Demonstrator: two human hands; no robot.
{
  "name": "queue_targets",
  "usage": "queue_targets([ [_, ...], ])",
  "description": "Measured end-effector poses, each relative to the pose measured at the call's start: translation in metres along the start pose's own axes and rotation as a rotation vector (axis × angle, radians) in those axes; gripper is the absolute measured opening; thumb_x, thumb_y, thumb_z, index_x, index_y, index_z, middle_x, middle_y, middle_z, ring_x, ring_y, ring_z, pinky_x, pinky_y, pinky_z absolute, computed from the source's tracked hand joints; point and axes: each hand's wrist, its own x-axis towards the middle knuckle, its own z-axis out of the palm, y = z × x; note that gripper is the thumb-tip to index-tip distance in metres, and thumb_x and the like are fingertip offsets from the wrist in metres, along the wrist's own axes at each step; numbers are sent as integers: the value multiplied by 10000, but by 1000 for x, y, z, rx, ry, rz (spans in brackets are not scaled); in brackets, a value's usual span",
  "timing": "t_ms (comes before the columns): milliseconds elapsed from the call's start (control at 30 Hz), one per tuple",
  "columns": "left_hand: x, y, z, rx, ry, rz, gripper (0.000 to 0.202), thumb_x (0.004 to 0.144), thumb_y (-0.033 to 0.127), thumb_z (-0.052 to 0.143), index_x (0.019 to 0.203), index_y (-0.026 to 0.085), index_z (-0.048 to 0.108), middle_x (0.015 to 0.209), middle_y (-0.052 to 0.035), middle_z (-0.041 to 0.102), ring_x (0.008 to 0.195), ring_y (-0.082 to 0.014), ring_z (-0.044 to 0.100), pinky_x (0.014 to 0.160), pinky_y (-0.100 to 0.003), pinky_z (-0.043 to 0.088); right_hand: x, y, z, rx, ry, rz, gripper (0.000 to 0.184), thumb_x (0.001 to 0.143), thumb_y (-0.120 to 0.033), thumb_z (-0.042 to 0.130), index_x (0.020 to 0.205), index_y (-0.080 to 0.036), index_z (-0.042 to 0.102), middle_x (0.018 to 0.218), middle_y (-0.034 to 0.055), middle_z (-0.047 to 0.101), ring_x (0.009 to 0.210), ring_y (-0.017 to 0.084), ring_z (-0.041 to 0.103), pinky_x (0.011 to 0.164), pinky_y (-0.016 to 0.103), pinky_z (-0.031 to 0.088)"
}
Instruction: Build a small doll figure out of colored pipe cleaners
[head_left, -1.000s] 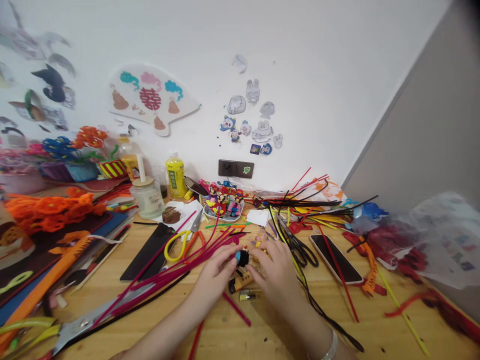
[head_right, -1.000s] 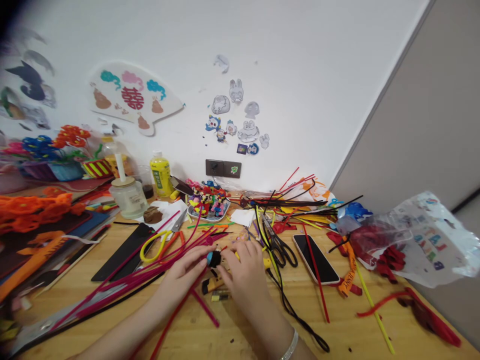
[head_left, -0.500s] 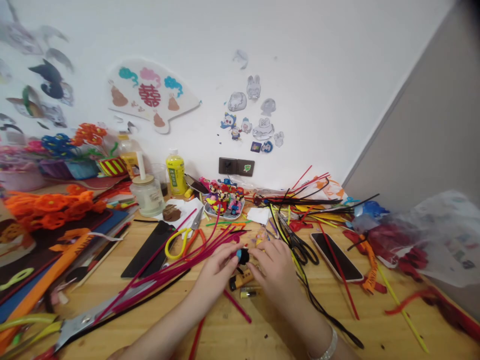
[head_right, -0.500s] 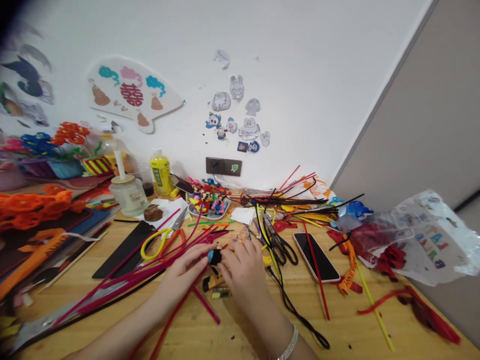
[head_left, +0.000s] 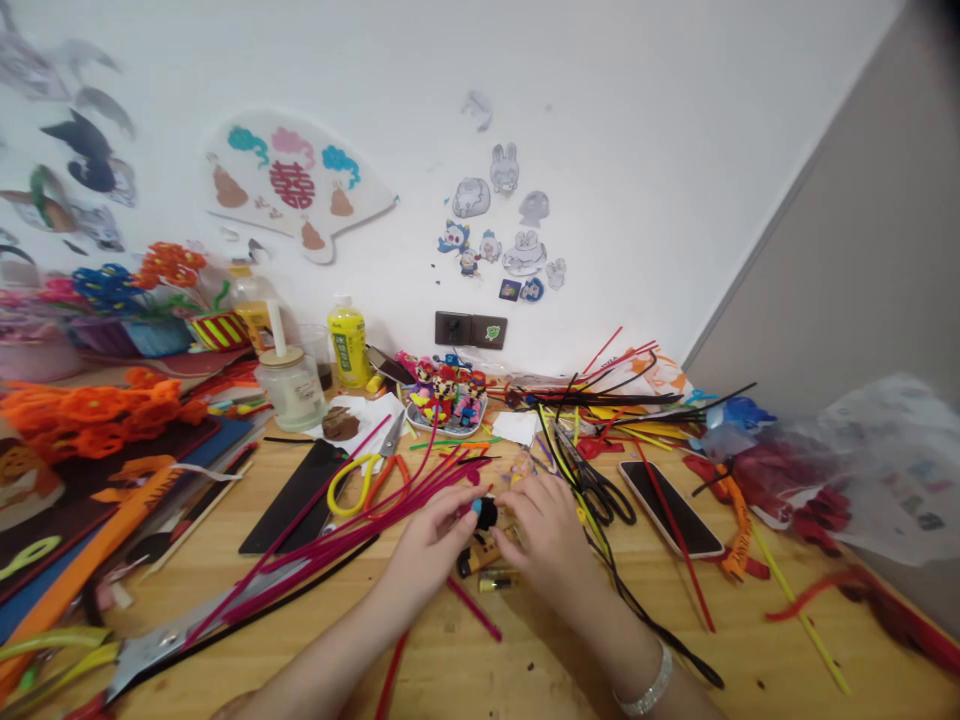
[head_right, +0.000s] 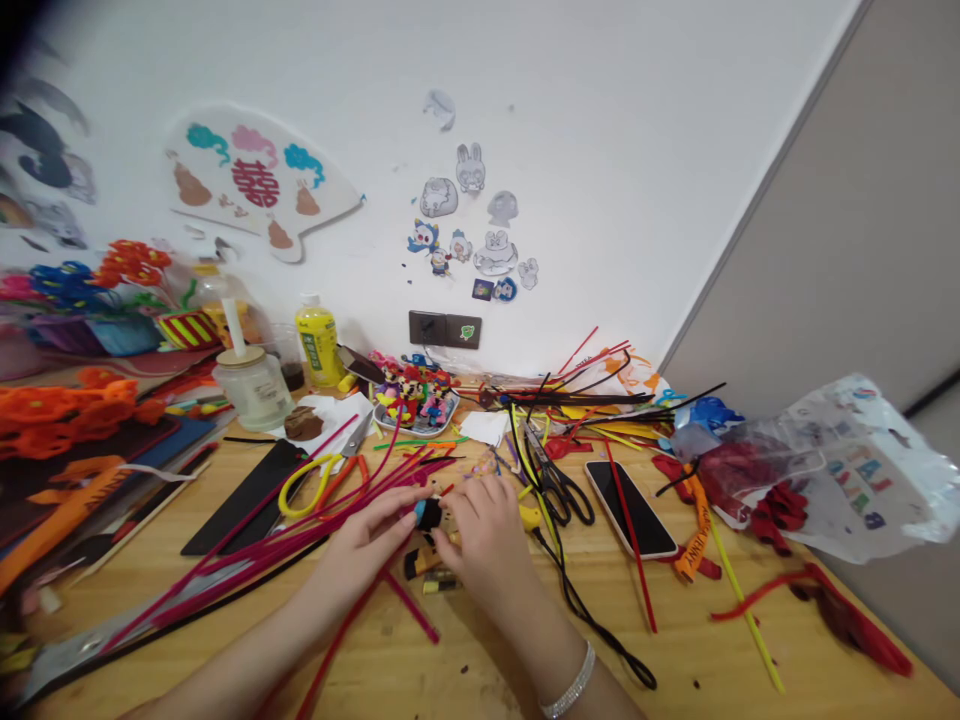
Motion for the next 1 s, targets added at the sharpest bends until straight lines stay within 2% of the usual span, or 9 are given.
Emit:
queue_targets([
  [367, -1, 5, 1, -49, 33, -37, 357, 663, 375, 670, 949, 164, 703, 1059, -106, 696, 1042, -269, 590, 966, -400, 404, -1, 4, 1, 88, -16, -19, 180, 755, -154, 592, 929, -187, 565, 861, 46, 622, 820, 213, 533, 784, 373, 400],
  [567, 0, 0, 1, -53, 17, -32, 370, 659, 382, 670, 957, 164, 702, 1072, -117, 687, 1043, -281, 586, 959, -422, 407, -2, 4, 4, 87, -32, 7, 153, 752, -177, 637, 895, -180, 584, 843, 49, 634, 790, 217, 534, 713, 360, 423],
  [833, -1, 2, 1, -34, 31, -32, 348, 661, 343, 660, 956, 164, 703, 1064, -116, 686, 1034, -276, 589, 960, -405, 404, 0, 2, 2, 114, -37, 7, 136, 741, -118, 650, 859, -171, 608, 820, 51, 649, 759, 215, 550, 677, 350, 440],
  [1000, 0, -1, 2, -73, 42, -42, 333, 641, 321, 676, 937, 171, 707, 1051, -111, 691, 1032, -271, 590, 960, -404, 402, 0, 2, 1, 132, -58, 42, 196, 694, -105, 703, 859, -169, 618, 828, 45, 657, 773, 217, 556, 684, 350, 444],
])
